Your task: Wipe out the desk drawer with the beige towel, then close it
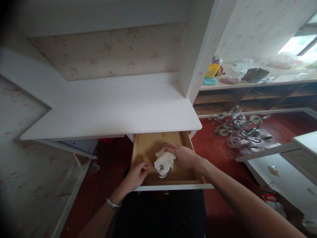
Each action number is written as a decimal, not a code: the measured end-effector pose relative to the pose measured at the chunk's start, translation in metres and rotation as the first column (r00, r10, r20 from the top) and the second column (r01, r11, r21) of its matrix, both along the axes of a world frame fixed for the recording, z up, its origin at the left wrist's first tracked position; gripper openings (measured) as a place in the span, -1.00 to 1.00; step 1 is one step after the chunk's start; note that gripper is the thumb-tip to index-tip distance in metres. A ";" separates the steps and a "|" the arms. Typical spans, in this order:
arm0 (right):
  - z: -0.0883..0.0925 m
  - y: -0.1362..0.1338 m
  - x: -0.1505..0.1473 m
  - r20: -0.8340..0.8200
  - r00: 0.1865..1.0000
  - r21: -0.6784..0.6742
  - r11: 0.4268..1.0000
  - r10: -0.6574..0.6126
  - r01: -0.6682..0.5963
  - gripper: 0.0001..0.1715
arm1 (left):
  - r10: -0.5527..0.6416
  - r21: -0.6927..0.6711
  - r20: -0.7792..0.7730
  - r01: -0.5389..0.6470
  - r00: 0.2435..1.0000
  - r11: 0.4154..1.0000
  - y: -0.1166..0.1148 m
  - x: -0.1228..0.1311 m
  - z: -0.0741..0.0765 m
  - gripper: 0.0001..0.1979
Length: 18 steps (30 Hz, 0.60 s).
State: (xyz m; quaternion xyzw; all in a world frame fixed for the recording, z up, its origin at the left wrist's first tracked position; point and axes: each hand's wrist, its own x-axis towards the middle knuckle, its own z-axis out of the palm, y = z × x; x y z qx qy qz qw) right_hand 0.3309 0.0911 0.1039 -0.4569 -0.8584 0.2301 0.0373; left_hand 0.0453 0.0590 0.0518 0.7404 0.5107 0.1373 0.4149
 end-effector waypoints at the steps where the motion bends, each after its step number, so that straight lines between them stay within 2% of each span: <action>1: -0.008 -0.001 0.000 0.042 0.999 0.070 0.998 0.004 -0.007 -0.37 | 0.000 -0.006 -0.008 0.000 1.000 1.000 0.000 -0.002 -0.002 -0.72; 3: -0.030 -0.005 0.002 0.155 0.986 0.140 0.987 0.057 -0.079 -0.41 | -0.028 -0.023 -0.022 0.027 0.999 0.999 -0.001 -0.003 -0.003 -0.72; 6: -0.068 -0.009 0.011 0.302 0.941 0.117 0.974 0.152 -0.195 -0.54 | -0.084 -0.039 -0.031 0.083 0.996 0.996 -0.002 0.000 0.000 -0.71; 9: -0.092 -0.008 0.023 0.352 0.926 0.139 0.970 0.138 -0.198 -0.63 | -0.133 -0.041 -0.069 0.130 0.989 0.991 -0.002 0.004 0.005 -0.71; 14: -0.095 0.009 0.036 0.357 0.932 0.255 0.952 0.068 -0.167 -0.56 | -0.154 -0.092 -0.132 0.143 0.979 0.985 0.000 0.005 0.006 -0.67; 18: -0.092 0.029 0.048 0.399 0.915 0.352 0.932 -0.070 -0.082 -0.51 | -0.173 -0.123 -0.150 0.156 0.973 0.980 0.001 0.006 0.003 -0.66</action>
